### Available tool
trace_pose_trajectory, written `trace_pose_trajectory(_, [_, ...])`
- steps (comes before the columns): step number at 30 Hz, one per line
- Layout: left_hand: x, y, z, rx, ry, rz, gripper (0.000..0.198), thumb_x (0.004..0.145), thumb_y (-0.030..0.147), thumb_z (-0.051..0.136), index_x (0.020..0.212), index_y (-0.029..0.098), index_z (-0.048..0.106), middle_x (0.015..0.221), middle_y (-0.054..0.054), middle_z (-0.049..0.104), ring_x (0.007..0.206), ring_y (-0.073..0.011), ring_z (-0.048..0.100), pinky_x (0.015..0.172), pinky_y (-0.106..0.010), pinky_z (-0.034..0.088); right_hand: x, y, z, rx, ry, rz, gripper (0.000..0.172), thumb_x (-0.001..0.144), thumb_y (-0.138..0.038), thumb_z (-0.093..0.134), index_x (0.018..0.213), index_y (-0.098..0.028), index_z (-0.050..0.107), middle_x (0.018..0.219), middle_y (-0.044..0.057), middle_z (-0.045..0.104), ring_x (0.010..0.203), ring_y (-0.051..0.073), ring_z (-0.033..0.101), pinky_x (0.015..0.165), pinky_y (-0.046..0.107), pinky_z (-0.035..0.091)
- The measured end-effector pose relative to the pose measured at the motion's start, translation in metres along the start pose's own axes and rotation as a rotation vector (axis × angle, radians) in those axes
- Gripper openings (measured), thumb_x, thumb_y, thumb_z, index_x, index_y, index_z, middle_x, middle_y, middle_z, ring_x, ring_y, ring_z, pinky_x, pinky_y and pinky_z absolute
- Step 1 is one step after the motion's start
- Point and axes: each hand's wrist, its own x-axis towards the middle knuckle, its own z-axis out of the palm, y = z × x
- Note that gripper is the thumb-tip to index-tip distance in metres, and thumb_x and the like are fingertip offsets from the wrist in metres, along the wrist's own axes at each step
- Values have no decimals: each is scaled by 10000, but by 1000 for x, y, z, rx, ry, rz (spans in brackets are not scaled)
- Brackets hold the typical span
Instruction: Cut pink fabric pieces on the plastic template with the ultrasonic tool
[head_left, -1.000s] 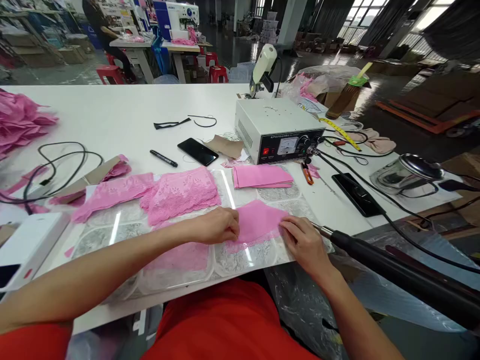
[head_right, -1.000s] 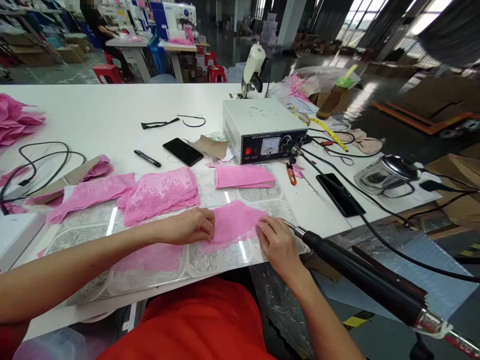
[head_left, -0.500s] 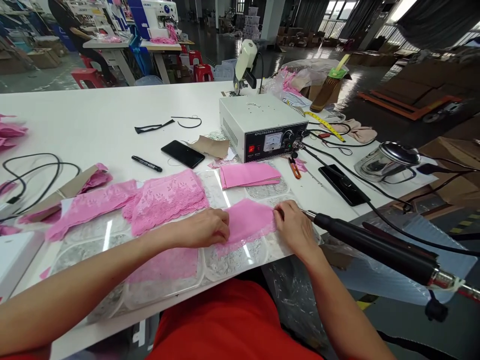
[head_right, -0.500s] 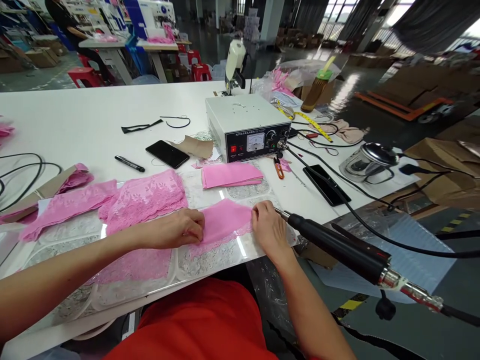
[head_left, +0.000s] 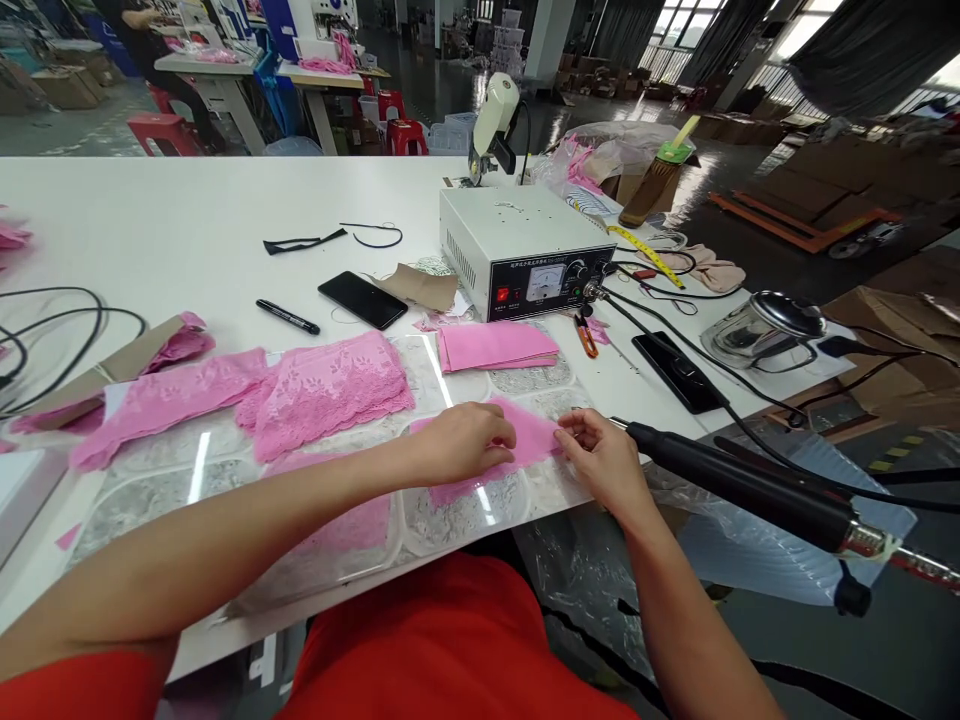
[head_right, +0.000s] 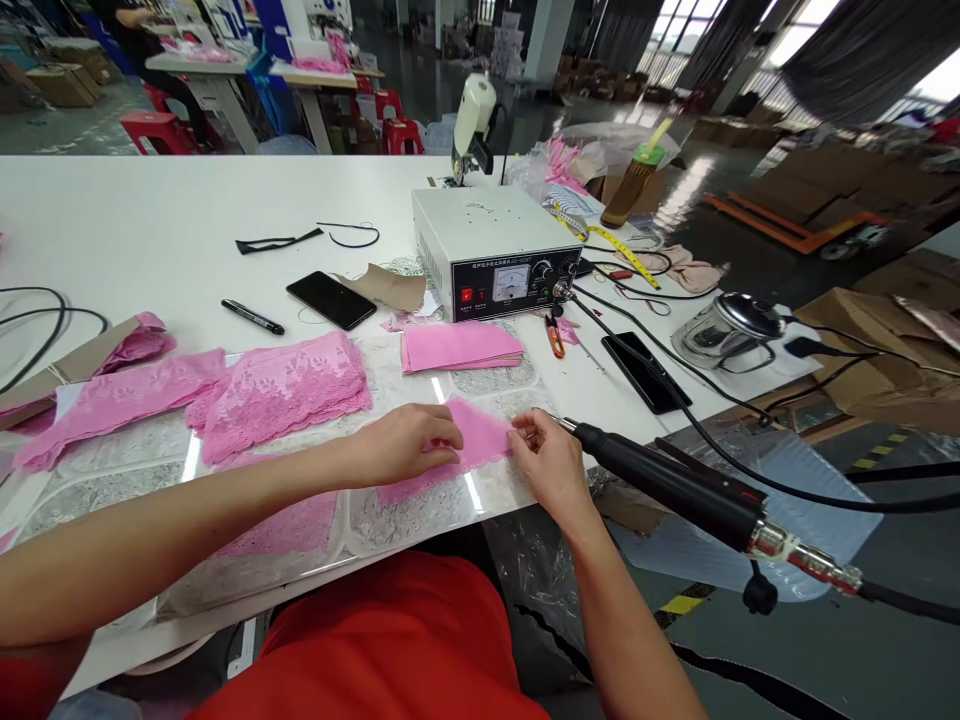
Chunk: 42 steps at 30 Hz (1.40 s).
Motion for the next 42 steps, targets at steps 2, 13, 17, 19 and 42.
trace_pose_trajectory(2, [13,5,11,12,43,-34,103,849,191,652,920,159,719,927,-49,684,788,-160,633,704,-247,460,0,2,1,48,-14,13,274,741,-435,586,867,-194,621,709,31,645,613,175,614,605,309,491])
trace_pose_trajectory(13, [38,10,36,23,62,-110,155,826,136,611,937,145,719,897,-59,670,841,-187,638,748,-258,478,-6,-3,0,282,-27,86,363,712,-446,632,943,-166,638,670,28,647,518,149,591,450,252,433])
trace_pose_trajectory(17, [39,12,37,15,59,-121,97,823,177,634,856,141,717,883,-67,667,812,-198,630,702,-265,461,-5,0,2,358,-13,123,391,682,-466,676,921,-161,621,665,32,649,498,146,580,383,229,384])
trace_pose_trajectory(19, [41,14,39,7,64,-126,101,820,220,657,821,137,713,878,-74,668,799,-206,626,683,-269,451,-5,1,2,390,-14,140,405,670,-484,693,903,-162,613,651,30,648,480,143,569,360,224,367])
trace_pose_trajectory(42, [49,10,42,-277,155,-186,229,813,128,525,676,138,710,647,-1,631,591,-112,504,565,-227,339,-8,0,3,547,-111,175,423,649,-475,739,916,-172,617,717,51,706,597,189,669,379,217,421])
